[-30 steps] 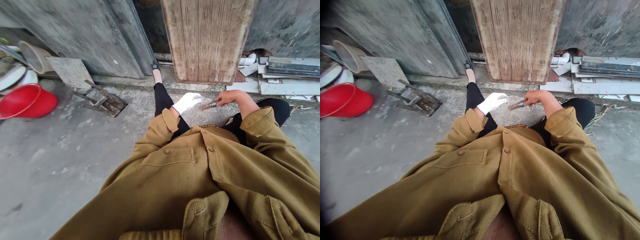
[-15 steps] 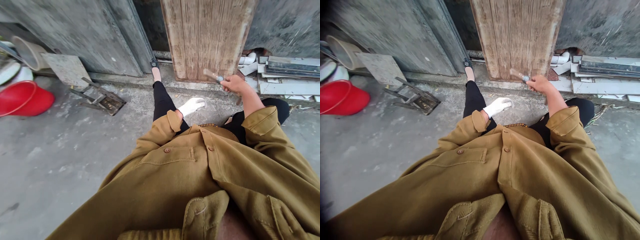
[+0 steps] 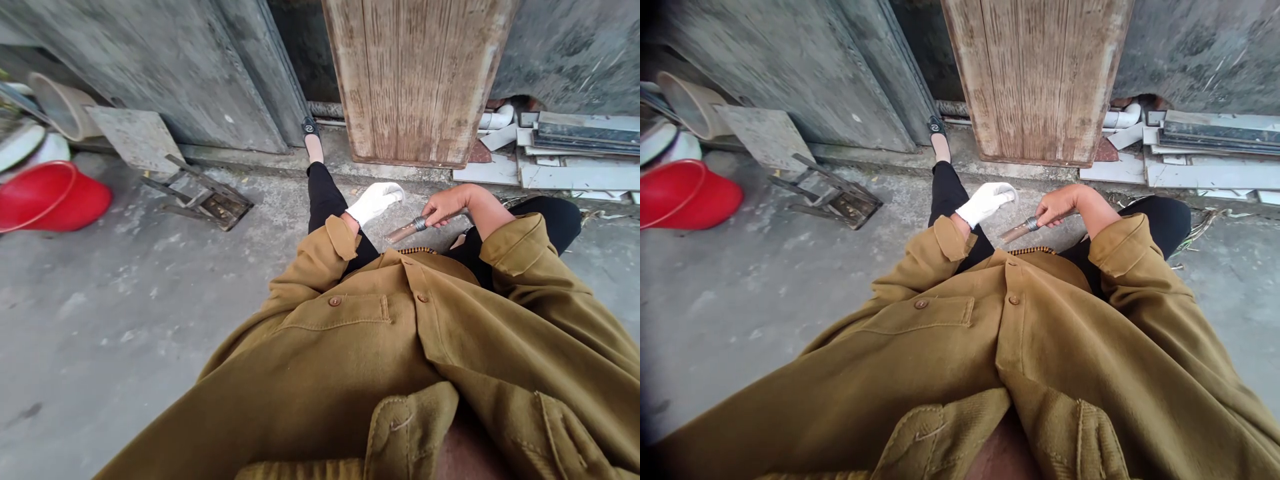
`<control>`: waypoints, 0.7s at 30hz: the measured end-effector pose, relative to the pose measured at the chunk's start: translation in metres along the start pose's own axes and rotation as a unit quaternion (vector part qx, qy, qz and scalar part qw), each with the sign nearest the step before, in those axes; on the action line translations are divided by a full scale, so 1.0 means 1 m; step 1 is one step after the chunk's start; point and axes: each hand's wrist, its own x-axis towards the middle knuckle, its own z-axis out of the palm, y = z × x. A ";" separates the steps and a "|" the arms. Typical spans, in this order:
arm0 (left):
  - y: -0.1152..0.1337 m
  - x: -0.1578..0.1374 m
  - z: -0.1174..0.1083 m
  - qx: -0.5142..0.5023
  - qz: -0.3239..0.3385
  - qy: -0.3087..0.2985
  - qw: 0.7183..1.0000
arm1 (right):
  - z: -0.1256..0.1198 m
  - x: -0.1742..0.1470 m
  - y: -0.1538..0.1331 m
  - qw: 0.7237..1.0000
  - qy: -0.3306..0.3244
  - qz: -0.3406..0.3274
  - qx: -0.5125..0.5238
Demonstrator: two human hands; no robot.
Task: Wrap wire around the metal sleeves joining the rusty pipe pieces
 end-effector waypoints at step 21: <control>0.000 0.001 -0.014 -0.007 0.019 0.013 1.000 | 0.002 0.014 0.002 0.998 0.007 0.043 -0.035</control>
